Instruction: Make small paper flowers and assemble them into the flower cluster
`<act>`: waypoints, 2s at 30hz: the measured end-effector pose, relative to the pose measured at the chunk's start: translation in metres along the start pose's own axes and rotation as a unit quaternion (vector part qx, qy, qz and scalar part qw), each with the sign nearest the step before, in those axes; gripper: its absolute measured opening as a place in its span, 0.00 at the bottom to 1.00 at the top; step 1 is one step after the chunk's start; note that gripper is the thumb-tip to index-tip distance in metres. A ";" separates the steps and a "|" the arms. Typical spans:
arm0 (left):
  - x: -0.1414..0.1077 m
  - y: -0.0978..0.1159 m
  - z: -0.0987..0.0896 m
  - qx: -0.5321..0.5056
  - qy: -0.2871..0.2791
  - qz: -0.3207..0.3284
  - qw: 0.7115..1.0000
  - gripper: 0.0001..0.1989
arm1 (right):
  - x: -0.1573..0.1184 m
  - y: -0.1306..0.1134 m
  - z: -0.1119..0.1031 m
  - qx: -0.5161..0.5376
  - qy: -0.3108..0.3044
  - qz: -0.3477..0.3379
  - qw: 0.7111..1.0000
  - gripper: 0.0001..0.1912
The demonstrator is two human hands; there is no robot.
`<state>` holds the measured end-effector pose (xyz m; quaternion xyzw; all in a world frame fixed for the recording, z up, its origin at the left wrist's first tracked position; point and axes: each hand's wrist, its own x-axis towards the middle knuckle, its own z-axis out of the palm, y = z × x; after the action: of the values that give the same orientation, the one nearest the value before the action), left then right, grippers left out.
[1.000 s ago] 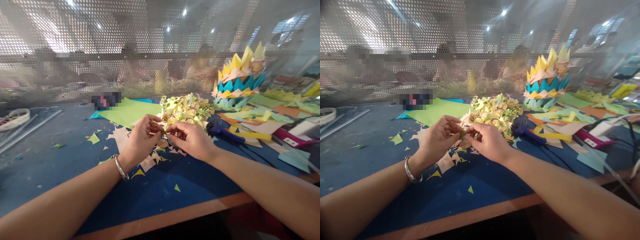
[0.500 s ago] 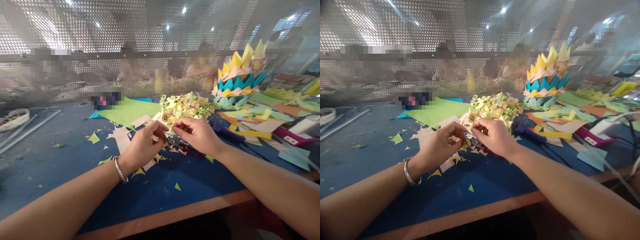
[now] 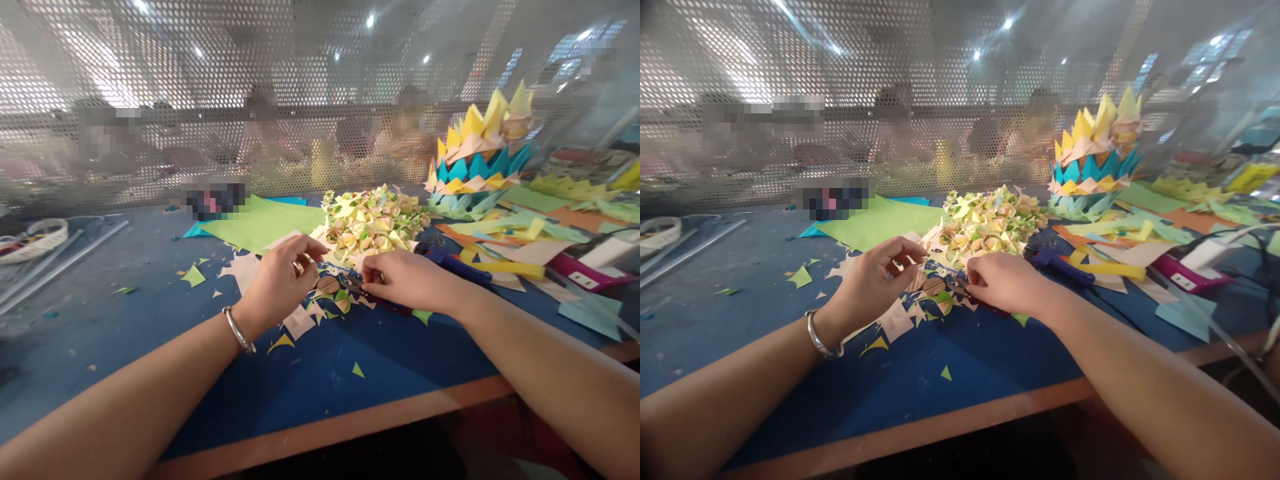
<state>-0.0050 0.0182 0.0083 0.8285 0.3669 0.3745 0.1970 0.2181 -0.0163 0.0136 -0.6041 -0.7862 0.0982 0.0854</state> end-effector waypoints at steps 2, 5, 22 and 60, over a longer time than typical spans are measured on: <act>0.004 -0.007 -0.005 0.023 0.015 -0.010 1.000 0.10 | 0.000 0.001 0.000 -0.004 -0.014 0.008 1.000 0.04; 0.009 -0.018 -0.014 0.056 0.031 -0.030 0.998 0.11 | 0.000 0.000 -0.001 -0.006 -0.023 0.016 1.000 0.04; 0.021 -0.045 -0.038 0.176 -0.073 -0.086 0.978 0.08 | -0.003 -0.002 -0.001 0.080 0.031 0.010 0.996 0.03; 0.021 -0.018 -0.048 0.054 -0.247 -0.118 0.960 0.04 | 0.001 -0.001 0.001 0.044 -0.001 -0.013 0.999 0.14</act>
<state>-0.0409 0.0481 0.0384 0.8554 0.4216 0.1118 0.2793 0.2166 -0.0153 0.0125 -0.5896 -0.7888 0.1325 0.1122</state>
